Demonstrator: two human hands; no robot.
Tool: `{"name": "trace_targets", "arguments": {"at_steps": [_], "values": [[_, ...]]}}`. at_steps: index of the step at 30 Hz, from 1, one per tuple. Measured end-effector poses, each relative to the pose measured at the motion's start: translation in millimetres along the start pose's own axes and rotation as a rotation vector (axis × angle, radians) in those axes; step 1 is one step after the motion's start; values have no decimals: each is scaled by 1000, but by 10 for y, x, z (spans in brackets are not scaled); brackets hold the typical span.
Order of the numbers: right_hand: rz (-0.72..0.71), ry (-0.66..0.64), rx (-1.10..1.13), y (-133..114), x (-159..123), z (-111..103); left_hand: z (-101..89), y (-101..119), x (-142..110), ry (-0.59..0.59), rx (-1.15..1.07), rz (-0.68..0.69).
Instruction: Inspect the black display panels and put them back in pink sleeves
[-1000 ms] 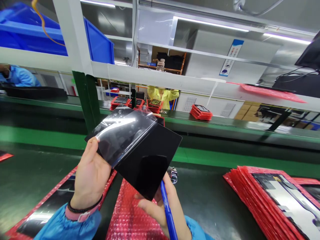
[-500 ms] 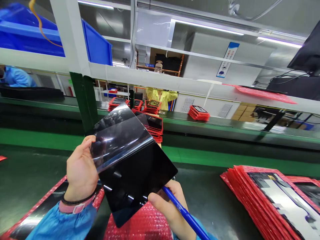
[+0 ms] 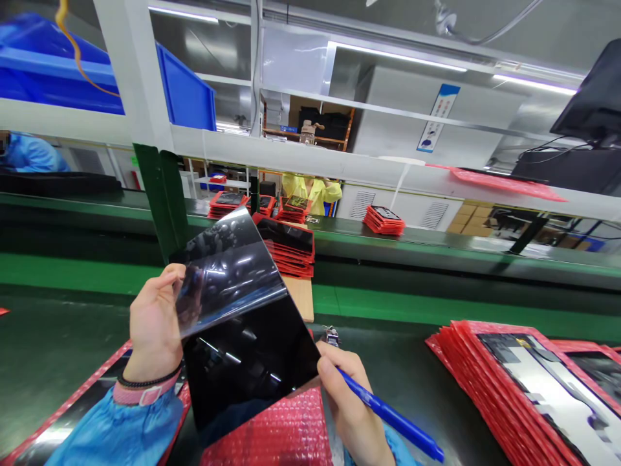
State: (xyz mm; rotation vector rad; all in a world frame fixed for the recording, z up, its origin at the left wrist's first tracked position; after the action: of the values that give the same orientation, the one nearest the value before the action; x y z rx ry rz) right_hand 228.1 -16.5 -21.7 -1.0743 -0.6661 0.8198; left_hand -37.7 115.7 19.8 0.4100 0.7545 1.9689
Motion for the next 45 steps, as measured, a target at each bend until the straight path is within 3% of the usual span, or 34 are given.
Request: {"name": "trace_targets", "arguments": {"at_steps": [3,8,17,22,25,28,31,37,42,45], "values": [[-18,24,-66,8,34,-40,24,0,-14,-29,23,-14],[72,51,-85,-42,7,3,62,56,-71,-87,75,43],[30,49,-132,-94,38,78,164,-73,-314,-293,143,-95],[-31,85,-230,-148,3,13,208,-55,-509,-429,197,11],[-74,-8,-363,-239,-45,90,213,-69,-591,-499,217,24],[-115,-239,-338,-328,-81,275,195,-65,-599,-486,203,41],[-205,-364,-278,-416,-83,360,188,-51,-590,-442,195,66],[-372,-242,-404,-401,-71,255,212,-63,-610,-442,190,67],[-772,-160,-390,-472,-193,238,216,-72,-609,-459,194,85],[-1012,-166,-506,-533,-305,269,239,-52,-621,-473,198,95]]}}
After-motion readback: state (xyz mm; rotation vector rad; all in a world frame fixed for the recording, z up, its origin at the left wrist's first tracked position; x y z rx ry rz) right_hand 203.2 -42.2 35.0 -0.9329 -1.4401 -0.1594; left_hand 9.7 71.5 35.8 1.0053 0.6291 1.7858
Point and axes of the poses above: each hand's wrist, its own x-axis towards the middle knuckle, its own z-axis out of the palm, y = z × x, the point moved 7 cm from there along x, towards the middle knuckle, and after that the axes turned 13 degrees about y, right-handed, at the moved point
